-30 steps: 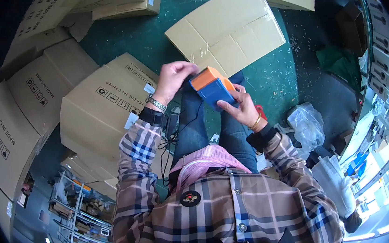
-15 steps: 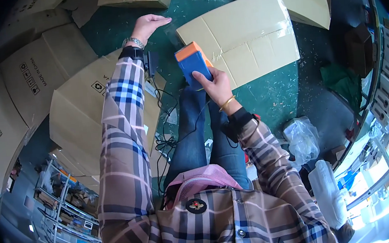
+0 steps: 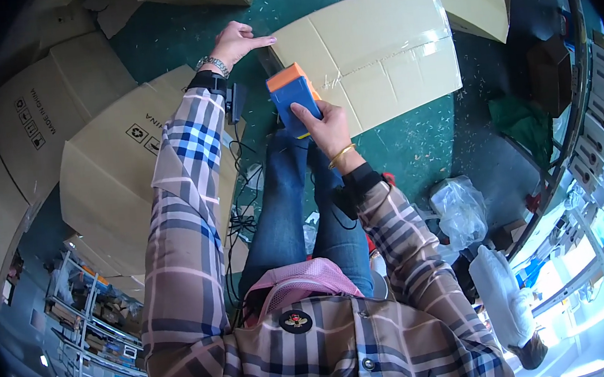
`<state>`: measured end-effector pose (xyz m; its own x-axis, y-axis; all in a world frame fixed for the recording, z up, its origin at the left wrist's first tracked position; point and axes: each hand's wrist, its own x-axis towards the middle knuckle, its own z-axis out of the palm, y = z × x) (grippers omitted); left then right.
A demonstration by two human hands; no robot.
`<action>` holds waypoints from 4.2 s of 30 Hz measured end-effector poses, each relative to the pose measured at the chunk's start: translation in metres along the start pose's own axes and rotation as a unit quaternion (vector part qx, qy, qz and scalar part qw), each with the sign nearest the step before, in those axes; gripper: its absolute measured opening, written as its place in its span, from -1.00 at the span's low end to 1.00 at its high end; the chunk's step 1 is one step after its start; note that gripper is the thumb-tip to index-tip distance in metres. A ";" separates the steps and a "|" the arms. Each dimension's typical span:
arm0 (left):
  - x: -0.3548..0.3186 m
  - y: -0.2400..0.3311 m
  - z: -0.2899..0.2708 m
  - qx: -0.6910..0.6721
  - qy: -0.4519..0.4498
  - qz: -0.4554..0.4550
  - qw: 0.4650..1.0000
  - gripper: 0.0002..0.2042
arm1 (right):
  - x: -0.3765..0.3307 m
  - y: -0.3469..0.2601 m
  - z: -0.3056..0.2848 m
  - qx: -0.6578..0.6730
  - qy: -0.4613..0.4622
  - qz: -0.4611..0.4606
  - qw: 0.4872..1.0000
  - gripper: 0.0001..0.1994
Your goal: The person seals a cardboard box with a tape dispenser, moves it aside, and then unfolds and assembles a new cardboard box. After taping the bottom of the new box, they pick up a pink and white object and walk away.
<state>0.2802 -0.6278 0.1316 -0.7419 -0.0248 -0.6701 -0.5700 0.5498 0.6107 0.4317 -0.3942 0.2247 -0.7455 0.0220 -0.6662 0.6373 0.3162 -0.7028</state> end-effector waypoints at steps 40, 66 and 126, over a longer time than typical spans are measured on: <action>-0.011 -0.011 0.016 0.002 0.111 -0.043 0.993 0.38 | -0.040 0.213 -0.092 -0.246 0.076 0.123 0.958 -0.51; -0.070 0.024 0.061 -0.219 0.317 -0.362 0.849 0.33 | 0.071 -0.059 -0.204 -0.500 0.150 -0.415 0.745 -0.69; -0.087 0.044 0.182 -0.344 0.454 -0.042 0.821 -0.39 | 0.224 -0.079 0.078 -0.453 -0.380 -0.350 0.726 -0.55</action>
<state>0.3836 -0.4494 0.1402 -0.4687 -0.8228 -0.3213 -0.4652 -0.0793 0.8816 0.2293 -0.4884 0.1119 -0.2821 -0.8660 -0.4128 -0.4928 0.5000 -0.7122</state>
